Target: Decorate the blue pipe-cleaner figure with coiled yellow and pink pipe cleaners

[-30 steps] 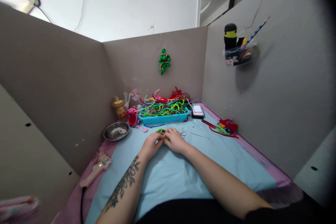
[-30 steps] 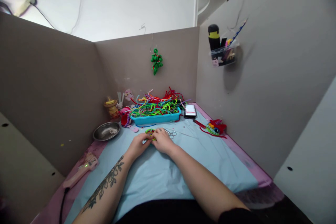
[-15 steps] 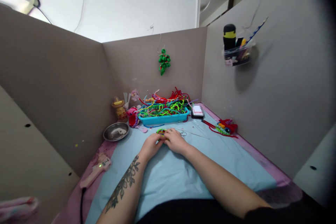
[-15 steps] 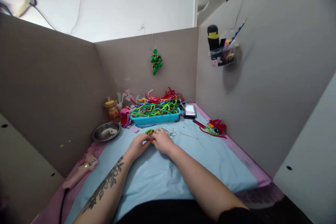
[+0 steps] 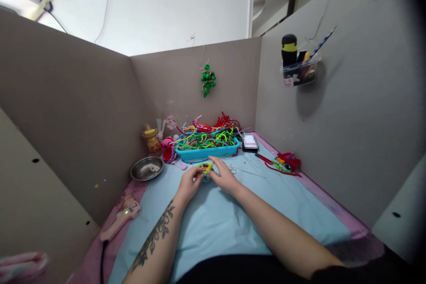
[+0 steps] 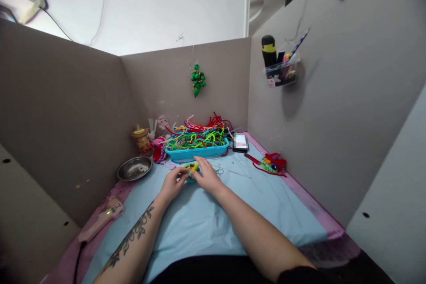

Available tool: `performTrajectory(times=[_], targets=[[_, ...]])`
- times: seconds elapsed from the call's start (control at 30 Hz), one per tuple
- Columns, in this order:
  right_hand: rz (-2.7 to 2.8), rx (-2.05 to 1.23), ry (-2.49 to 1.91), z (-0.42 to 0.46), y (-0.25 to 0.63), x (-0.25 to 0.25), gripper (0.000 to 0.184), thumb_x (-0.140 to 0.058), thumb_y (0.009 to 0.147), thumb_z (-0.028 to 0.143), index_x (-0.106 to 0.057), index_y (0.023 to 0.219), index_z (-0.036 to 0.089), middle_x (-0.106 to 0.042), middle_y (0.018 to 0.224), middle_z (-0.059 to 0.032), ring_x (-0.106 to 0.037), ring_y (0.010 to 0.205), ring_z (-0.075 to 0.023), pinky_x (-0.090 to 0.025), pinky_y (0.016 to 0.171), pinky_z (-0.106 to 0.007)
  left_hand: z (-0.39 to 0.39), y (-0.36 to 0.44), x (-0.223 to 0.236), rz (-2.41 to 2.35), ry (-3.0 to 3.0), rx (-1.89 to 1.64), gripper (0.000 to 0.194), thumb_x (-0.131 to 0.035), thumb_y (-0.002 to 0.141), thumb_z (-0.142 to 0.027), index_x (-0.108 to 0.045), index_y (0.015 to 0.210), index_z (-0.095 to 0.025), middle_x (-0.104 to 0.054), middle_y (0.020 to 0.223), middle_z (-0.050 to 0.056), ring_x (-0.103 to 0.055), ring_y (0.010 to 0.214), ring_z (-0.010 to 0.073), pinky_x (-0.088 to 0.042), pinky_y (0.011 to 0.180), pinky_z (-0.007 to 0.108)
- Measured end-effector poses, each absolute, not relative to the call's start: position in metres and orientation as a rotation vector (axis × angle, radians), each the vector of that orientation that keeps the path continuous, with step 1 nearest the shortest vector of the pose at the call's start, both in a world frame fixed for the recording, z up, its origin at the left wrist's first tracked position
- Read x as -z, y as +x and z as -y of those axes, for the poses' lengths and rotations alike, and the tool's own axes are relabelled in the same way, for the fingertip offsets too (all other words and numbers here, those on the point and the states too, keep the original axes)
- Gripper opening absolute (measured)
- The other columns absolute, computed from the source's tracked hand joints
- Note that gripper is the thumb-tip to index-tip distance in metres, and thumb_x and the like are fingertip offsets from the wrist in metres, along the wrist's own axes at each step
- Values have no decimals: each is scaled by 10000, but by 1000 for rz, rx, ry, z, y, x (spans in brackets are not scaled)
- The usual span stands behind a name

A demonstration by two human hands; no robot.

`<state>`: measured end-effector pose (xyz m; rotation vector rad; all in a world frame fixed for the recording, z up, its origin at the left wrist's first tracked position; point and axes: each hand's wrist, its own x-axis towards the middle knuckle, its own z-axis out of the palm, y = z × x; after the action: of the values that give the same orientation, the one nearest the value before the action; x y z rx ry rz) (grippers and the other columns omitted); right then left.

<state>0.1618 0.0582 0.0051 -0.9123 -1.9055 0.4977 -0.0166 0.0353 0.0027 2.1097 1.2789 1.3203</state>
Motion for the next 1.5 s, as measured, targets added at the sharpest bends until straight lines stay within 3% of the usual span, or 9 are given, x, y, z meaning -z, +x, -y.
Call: performTrajectory(times=[0.13, 0.27, 0.37, 0.6, 0.77, 0.9, 1.0, 1.17, 1.5], targets=[[1569, -881, -1079, -61, 158, -1, 605, -534, 784, 344, -319, 1330, 198, -407, 1309, -154, -543, 1014, -221, -440, 858, -397, -42, -17, -3, -1278, 1745, -1520, 243, -557, 787, -304, -575, 984, -161, -644, 938, 81, -607, 858, 176, -498, 740, 293], [1492, -1351, -863, -52, 150, -5, 657, -629, 724, 406, -344, 1288, 227, -499, 1235, -125, -590, 924, -208, -479, 762, -351, -41, -10, -4, -1128, 1651, -1555, 304, -600, 757, -365, -571, 977, -158, -645, 947, 85, -605, 891, 188, -481, 795, 309], [1362, -1469, -679, -46, 146, -9, 655, -651, 710, 440, -353, 1272, 285, -510, 1235, -82, -575, 974, -201, -486, 726, -306, -37, -5, -5, -943, 1668, -1416, 400, -639, 729, -398, -567, 1039, -155, -643, 1025, 103, -598, 962, 222, -468, 851, 350], [1349, -1449, -656, -46, 149, -10, 480, -661, 703, 375, -471, 1135, 286, -533, 1172, -36, -562, 936, -180, -476, 716, -284, -33, -5, -11, -705, 1472, -1372, 480, -621, 753, -441, -550, 1142, -170, -606, 1160, 108, -555, 1084, 249, -407, 967, 406], [1370, -1362, -654, -46, 150, -11, 475, -732, 611, 351, -488, 1001, 235, -546, 1084, -29, -567, 838, -156, -456, 742, -289, -31, -6, -16, -767, 1344, -1377, 422, -636, 747, -430, -589, 1072, -166, -647, 1070, 93, -605, 984, 229, -460, 897, 387], [1283, -1449, -615, -45, 151, -13, 470, -729, 592, 449, -451, 902, 232, -541, 1052, -27, -579, 804, -166, -464, 662, -280, -29, -7, -18, -815, 1297, -1339, 406, -691, 701, -393, -612, 1008, -139, -679, 960, 83, -632, 883, 212, -491, 826, 358], [1213, -1506, -629, -46, 153, -15, 520, -730, 592, 471, -446, 965, 248, -543, 1074, -40, -588, 831, -181, -470, 633, -277, -29, -9, -17, -866, 1279, -1326, 417, -709, 673, -409, -618, 970, -130, -687, 892, 78, -641, 783, 183, -513, 747, 324], [1215, -1516, -534, -50, 152, -10, 616, -783, 567, 354, -477, 1089, 235, -611, 1020, -45, -573, 955, -211, -461, 796, -326, -32, -9, -14, -1041, 1328, -1337, 430, -732, 619, -447, -630, 888, -127, -678, 751, 43, -616, 639, 137, -497, 595, 246], [1112, -1462, -646, -55, 153, -9, 559, -787, 551, 299, -515, 1033, 220, -631, 976, -33, -579, 928, -221, -448, 830, -366, -28, -11, -18, -1036, 1288, -1256, 425, -756, 596, -414, -676, 915, -146, -714, 835, 70, -657, 740, 187, -488, 608, 246]])
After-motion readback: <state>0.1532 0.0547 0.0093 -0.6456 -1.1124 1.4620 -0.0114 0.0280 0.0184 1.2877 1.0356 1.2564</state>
